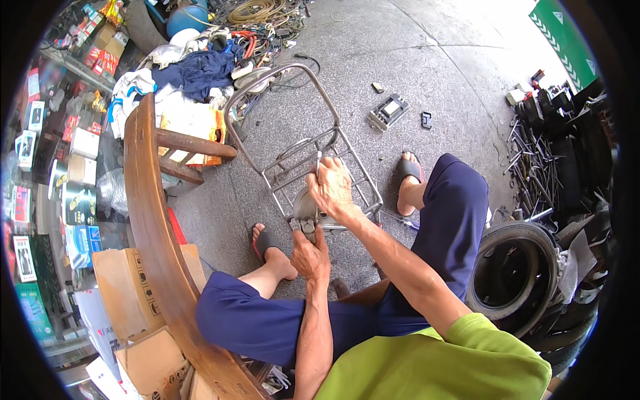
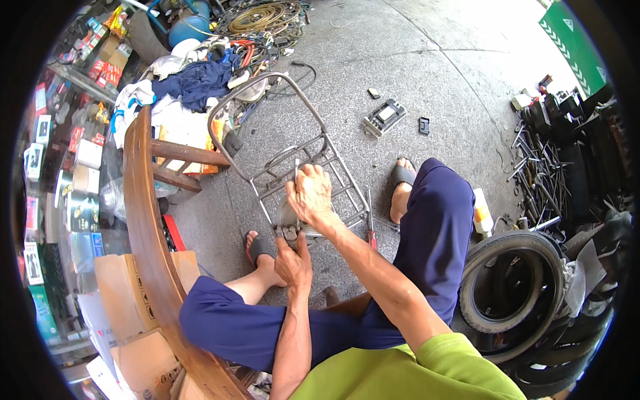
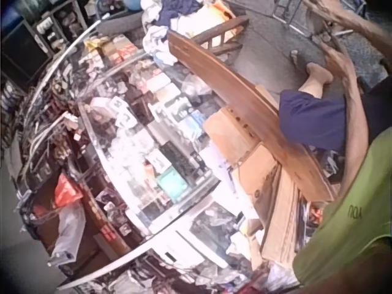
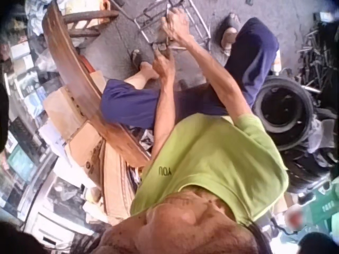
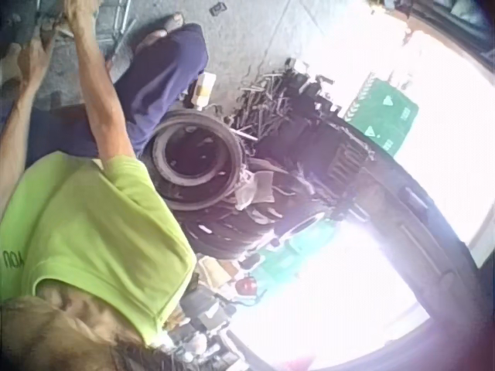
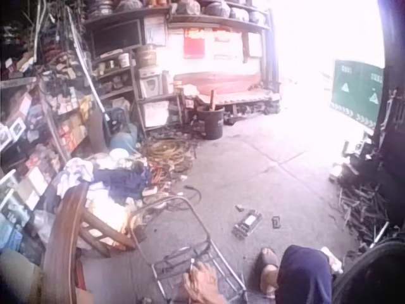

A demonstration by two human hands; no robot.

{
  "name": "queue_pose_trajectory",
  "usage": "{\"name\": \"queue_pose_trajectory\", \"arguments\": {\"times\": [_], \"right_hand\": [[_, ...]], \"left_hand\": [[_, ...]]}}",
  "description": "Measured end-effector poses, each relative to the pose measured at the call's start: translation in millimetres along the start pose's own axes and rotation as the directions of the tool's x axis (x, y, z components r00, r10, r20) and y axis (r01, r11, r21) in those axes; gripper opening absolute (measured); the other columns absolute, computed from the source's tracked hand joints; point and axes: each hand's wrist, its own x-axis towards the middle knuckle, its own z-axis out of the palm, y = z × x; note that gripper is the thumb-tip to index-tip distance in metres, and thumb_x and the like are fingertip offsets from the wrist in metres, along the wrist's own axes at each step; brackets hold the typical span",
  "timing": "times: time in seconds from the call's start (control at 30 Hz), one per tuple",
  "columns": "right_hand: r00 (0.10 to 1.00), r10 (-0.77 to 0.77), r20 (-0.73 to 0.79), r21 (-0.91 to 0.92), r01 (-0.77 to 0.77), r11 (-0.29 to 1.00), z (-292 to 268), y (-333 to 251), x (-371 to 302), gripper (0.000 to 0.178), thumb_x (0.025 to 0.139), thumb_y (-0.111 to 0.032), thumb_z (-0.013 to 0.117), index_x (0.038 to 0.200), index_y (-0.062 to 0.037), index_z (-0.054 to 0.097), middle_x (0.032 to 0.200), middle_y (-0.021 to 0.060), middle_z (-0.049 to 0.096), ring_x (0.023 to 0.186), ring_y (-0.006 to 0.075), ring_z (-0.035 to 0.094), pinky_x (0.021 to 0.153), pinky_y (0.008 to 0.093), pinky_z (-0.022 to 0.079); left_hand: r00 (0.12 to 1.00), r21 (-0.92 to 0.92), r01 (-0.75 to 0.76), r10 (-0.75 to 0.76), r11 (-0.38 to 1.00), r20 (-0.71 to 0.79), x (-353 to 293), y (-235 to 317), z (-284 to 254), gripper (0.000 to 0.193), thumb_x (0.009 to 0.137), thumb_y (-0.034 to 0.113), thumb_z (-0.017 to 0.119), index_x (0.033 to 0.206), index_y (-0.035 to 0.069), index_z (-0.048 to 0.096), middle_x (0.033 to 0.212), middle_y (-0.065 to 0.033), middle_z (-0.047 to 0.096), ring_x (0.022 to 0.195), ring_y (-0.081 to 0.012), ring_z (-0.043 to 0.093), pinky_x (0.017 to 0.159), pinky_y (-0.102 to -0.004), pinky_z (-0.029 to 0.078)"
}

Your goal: The person sits on a low chair and uses two wrenches to tighten a bolt on a small metal component resting on a metal rack. The person repeatedly adjusts the wrenches and rotates the component to secure the fastener.

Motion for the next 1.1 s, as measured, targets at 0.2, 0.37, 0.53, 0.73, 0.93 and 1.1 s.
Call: {"name": "queue_pose_trajectory", "arguments": {"times": [0.2, 0.37, 0.53, 0.73, 0.93, 1.1], "right_hand": [[0.942, 0.21, 0.263, -0.033, -0.208, 0.977, -30, 4, 7, 0.032, 0.088, -0.025, 0.054, 0.072, 0.0013, 0.062, 0.082, 0.0226, 0.064, 0.079, 0.0391, 0.064, 0.076, 0.0477, 0.051], [0.936, 0.262, 0.237, -0.044, -0.258, 0.965, -43, 7, 7, 0.039, 0.091, -0.03, 0.05, 0.073, 0.0021, 0.063, 0.071, 0.0228, 0.063, 0.069, 0.0416, 0.064, 0.07, 0.0493, 0.051], [0.912, 0.345, 0.221, 0.179, -0.386, 0.905, -79, -22, -19, 0.042, 0.101, -0.029, 0.046, 0.079, 0.0007, 0.065, 0.057, 0.0171, 0.058, 0.056, 0.0322, 0.064, 0.059, 0.0418, 0.048], [0.976, 0.17, 0.139, 0.197, -0.196, 0.961, -82, -32, -61, 0.022, 0.098, -0.018, 0.057, 0.083, -0.003, 0.059, 0.056, 0.0152, 0.056, 0.051, 0.0361, 0.06, 0.047, 0.0433, 0.045], [0.99, 0.065, 0.123, 0.205, -0.089, 0.975, -89, -35, -72, 0.01, 0.092, -0.011, 0.064, 0.085, -0.0041, 0.06, 0.066, 0.013, 0.061, 0.059, 0.0327, 0.063, 0.053, 0.0414, 0.05], [0.992, -0.087, 0.089, 0.217, 0.066, 0.974, -86, -34, -83, 0.01, 0.087, -0.006, 0.068, 0.093, -0.0031, 0.061, 0.077, 0.0117, 0.065, 0.067, 0.0306, 0.066, 0.057, 0.0394, 0.052]], "left_hand": [[1.0, -0.077, 0.001, -0.001, 0.997, -0.002, 0, 7, 0, 0.045, 0.092, 0.045, 0.063, 0.09, 0.002, 0.051, 0.07, -0.024, 0.066, 0.065, -0.0453, 0.066, 0.053, -0.0526, 0.051], [1.0, -0.063, 0.01, -0.01, 0.998, 0.003, 0, 10, -1, 0.046, 0.092, 0.045, 0.064, 0.089, 0.001, 0.052, 0.066, -0.0232, 0.064, 0.063, -0.0454, 0.065, 0.052, -0.0525, 0.051], [0.997, -0.061, 0.057, -0.053, 0.997, 0.055, -1, 12, -5, 0.048, 0.092, 0.048, 0.063, 0.09, 0.001, 0.053, 0.077, -0.0226, 0.065, 0.068, -0.0438, 0.066, 0.057, -0.0521, 0.052], [0.998, 0.038, 0.056, -0.057, 0.998, 0.016, 2, 15, -22, 0.056, 0.083, 0.054, 0.069, 0.093, 0.0, 0.056, 0.093, -0.0194, 0.06, 0.081, -0.0397, 0.064, 0.067, -0.0508, 0.052], [0.996, 0.035, 0.093, -0.092, 0.995, -0.018, 3, 18, -26, 0.057, 0.072, 0.052, 0.078, 0.089, -0.001, 0.061, 0.093, -0.0169, 0.059, 0.081, -0.0383, 0.064, 0.068, -0.0494, 0.052], [0.99, -0.009, 0.14, -0.14, 0.99, 0.021, 6, 18, -37, 0.056, 0.07, 0.048, 0.08, 0.089, -0.001, 0.063, 0.093, -0.0165, 0.059, 0.081, -0.0379, 0.064, 0.068, -0.0488, 0.052]]}}
